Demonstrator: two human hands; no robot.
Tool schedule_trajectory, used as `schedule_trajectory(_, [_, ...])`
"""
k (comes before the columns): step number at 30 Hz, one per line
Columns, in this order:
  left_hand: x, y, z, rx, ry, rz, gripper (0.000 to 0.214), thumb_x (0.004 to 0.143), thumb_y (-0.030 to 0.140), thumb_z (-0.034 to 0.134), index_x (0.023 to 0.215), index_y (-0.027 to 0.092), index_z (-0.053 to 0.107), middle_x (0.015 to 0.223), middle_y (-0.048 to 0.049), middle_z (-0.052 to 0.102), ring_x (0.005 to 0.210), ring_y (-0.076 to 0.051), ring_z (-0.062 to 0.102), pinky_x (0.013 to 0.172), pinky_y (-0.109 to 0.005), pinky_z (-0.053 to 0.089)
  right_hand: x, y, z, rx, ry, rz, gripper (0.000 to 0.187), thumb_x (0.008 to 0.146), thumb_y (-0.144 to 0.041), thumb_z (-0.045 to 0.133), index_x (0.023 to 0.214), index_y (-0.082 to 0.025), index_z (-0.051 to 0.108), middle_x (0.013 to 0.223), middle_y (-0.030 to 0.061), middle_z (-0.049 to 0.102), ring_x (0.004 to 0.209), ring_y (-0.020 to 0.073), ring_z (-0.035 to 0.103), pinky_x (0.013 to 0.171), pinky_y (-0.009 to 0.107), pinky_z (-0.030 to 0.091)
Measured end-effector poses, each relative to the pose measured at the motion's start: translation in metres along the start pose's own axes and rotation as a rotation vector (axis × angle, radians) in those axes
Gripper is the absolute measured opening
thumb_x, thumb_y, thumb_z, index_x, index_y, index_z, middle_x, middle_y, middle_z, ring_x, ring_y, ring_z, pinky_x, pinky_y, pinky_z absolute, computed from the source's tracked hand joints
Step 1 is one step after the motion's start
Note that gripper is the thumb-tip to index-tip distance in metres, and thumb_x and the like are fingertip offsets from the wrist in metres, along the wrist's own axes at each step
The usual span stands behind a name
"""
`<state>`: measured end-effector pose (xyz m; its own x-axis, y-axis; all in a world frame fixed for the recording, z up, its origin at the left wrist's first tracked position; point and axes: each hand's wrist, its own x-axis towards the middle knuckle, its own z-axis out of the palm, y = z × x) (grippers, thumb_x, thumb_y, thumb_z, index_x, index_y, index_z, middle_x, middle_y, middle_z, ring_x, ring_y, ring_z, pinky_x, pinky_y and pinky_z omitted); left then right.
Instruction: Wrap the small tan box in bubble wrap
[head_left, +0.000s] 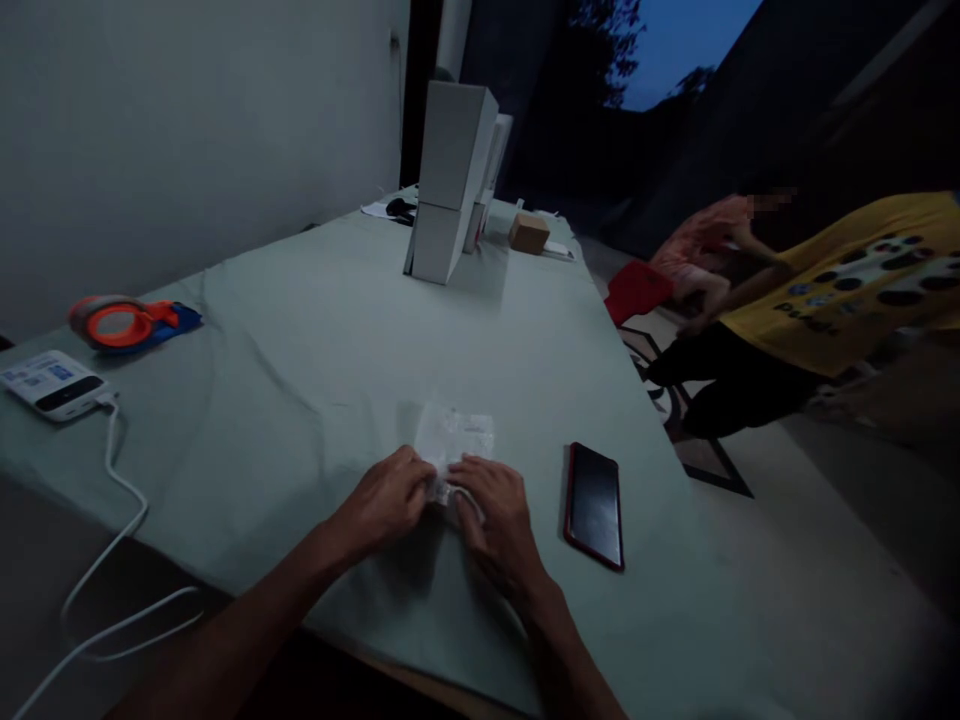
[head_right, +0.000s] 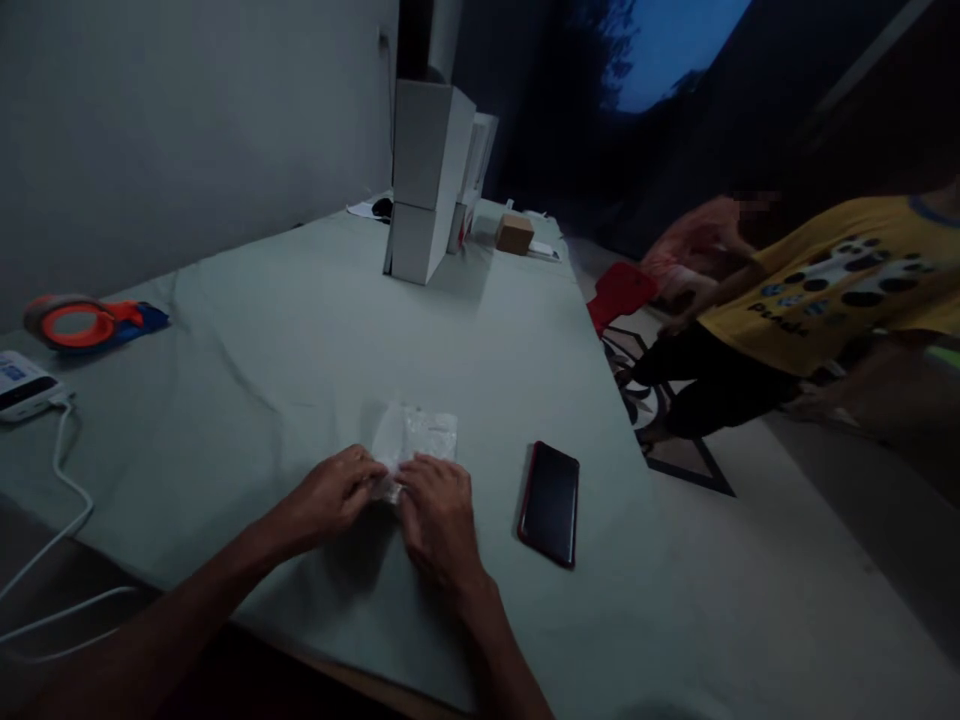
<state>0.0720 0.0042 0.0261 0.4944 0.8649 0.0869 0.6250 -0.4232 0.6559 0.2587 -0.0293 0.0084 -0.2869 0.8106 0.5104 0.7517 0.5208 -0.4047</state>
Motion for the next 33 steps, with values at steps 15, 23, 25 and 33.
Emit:
schedule_trajectory(15, [0.004,0.001,0.015,0.241,0.053,0.104,0.015,0.086,0.016,0.053,0.093,0.02,0.065,0.099,-0.0068,0.056,0.091,-0.019,0.055,0.084,-0.031,0.047,-0.009,0.027,0.008,0.252,-0.068,0.624,0.061,0.076,-0.037,0.065,0.13,-0.013,0.049,0.084,0.0048,0.067,0.072,0.0202,0.063,0.067,0.033,0.05])
schedule_trajectory(23, [0.009,-0.003,0.018,0.192,0.044,0.109,0.015,0.083,0.017,0.056,0.095,0.021,0.066,0.098,-0.0067,0.055,0.093,-0.02,0.055,0.086,-0.032,0.048,0.003,0.012,0.019,0.541,0.07,0.595,0.061,0.082,-0.03,0.06,0.136,-0.012,0.041,0.076,-0.001,0.062,0.064,0.0135,0.058,0.06,0.025,0.048])
schedule_trajectory(25, [0.009,-0.002,0.018,0.186,0.035,0.105,0.016,0.083,0.017,0.056,0.095,0.02,0.065,0.098,-0.0066,0.055,0.093,-0.02,0.055,0.086,-0.032,0.048,0.004,0.008,0.022,0.574,0.073,0.592,0.062,0.082,-0.031,0.06,0.137,-0.012,0.039,0.077,-0.0005,0.063,0.065,0.0132,0.059,0.06,0.024,0.048])
schedule_trajectory(33, [0.013,-0.006,0.023,0.126,0.029,0.077,0.014,0.082,0.017,0.055,0.095,0.019,0.06,0.099,-0.0064,0.054,0.093,-0.02,0.055,0.085,-0.032,0.048,0.002,0.001,0.02,0.736,0.02,0.592,0.064,0.084,-0.035,0.06,0.14,-0.014,0.038,0.089,0.0055,0.067,0.076,0.0162,0.064,0.069,0.028,0.053])
